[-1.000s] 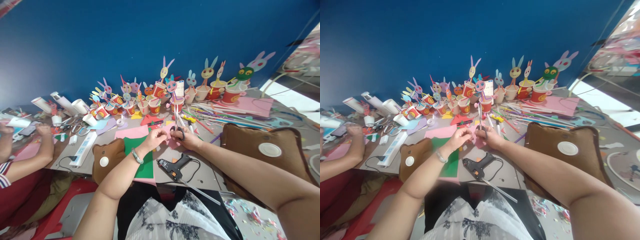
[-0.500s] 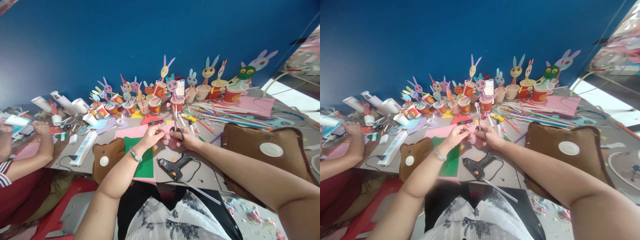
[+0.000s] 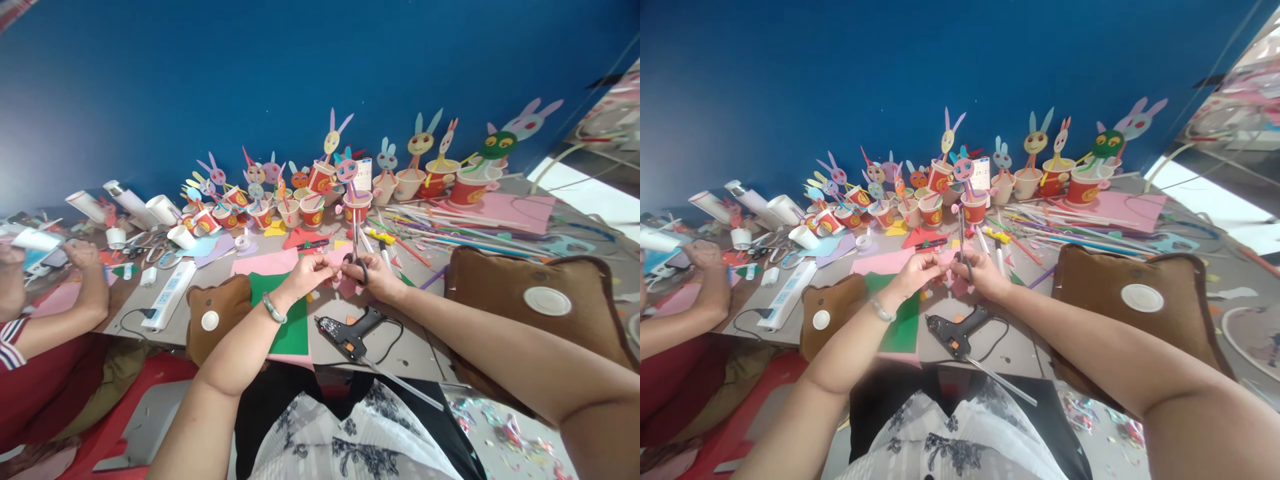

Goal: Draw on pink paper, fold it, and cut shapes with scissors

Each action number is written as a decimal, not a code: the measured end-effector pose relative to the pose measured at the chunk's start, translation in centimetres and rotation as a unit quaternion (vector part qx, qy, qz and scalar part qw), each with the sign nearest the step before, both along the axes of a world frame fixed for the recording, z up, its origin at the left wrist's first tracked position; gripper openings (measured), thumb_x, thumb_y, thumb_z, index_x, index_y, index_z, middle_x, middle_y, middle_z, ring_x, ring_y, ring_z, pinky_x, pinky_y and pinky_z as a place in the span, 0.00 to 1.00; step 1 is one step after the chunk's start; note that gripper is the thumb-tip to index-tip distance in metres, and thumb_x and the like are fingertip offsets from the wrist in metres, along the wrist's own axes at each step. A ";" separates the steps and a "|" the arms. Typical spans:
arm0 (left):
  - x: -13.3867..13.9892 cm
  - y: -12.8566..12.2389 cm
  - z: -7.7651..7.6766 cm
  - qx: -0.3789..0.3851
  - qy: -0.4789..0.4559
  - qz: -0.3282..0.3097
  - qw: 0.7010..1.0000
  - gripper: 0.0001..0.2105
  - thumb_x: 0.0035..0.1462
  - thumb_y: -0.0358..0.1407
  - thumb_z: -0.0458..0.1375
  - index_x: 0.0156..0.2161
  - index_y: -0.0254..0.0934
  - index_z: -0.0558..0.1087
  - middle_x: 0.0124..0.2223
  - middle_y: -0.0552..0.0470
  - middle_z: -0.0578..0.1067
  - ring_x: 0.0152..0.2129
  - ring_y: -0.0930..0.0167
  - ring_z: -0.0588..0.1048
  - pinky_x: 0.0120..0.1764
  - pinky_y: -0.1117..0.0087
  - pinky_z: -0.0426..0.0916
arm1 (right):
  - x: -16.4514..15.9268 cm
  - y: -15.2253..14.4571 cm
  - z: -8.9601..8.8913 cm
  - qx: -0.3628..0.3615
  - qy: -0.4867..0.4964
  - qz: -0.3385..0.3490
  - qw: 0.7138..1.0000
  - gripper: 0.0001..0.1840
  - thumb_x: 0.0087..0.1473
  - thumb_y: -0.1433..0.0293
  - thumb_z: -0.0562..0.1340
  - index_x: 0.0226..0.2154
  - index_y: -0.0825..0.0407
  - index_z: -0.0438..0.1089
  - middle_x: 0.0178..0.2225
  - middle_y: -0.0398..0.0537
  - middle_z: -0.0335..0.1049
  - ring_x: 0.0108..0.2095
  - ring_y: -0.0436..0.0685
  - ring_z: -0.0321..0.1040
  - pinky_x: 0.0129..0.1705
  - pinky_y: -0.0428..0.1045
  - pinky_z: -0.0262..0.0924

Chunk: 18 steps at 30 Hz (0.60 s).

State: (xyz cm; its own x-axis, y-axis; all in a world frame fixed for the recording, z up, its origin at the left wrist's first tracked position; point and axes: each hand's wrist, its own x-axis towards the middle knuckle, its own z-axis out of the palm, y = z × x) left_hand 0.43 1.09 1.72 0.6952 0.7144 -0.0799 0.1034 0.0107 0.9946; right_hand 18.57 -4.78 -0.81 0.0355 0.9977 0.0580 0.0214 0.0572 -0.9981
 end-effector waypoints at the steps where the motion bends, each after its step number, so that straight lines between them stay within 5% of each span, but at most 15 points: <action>1: 0.0 0.0 -0.1 -0.002 0.003 -0.001 1.000 0.19 0.51 0.48 0.67 0.30 0.32 0.72 0.29 0.49 0.78 0.24 0.75 0.75 0.30 0.74 0.70 | 0.0 0.0 0.1 0.002 -0.003 -0.002 1.000 0.19 0.46 0.55 0.70 0.23 0.54 0.71 0.18 0.42 0.64 0.18 0.47 0.55 0.19 0.44 0.49; 11: 0.7 -0.2 -0.7 -0.025 -0.040 0.006 0.999 0.24 0.47 0.55 0.67 0.28 0.31 0.71 0.26 0.51 0.76 0.22 0.76 0.73 0.29 0.73 0.68 | -0.5 -0.4 0.8 0.017 -0.010 -0.033 0.999 0.20 0.42 0.55 0.72 0.22 0.53 0.69 0.21 0.44 0.69 0.21 0.49 0.60 0.23 0.46 0.55; 18: 0.4 -0.3 -0.3 -0.023 -0.042 0.001 0.999 0.19 0.50 0.48 0.67 0.27 0.31 0.73 0.26 0.50 0.76 0.22 0.76 0.73 0.30 0.74 0.68 | -0.8 -0.7 1.2 0.020 -0.005 -0.041 0.999 0.18 0.40 0.56 0.73 0.25 0.53 0.73 0.21 0.45 0.70 0.22 0.51 0.62 0.24 0.47 0.58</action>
State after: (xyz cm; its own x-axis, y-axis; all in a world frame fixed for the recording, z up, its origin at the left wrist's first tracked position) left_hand 0.87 0.83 1.38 0.6995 0.7127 -0.0529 0.0186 0.0558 0.9983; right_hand 17.81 -5.48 0.38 0.1166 0.9882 0.0990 0.0380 0.0952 -0.9947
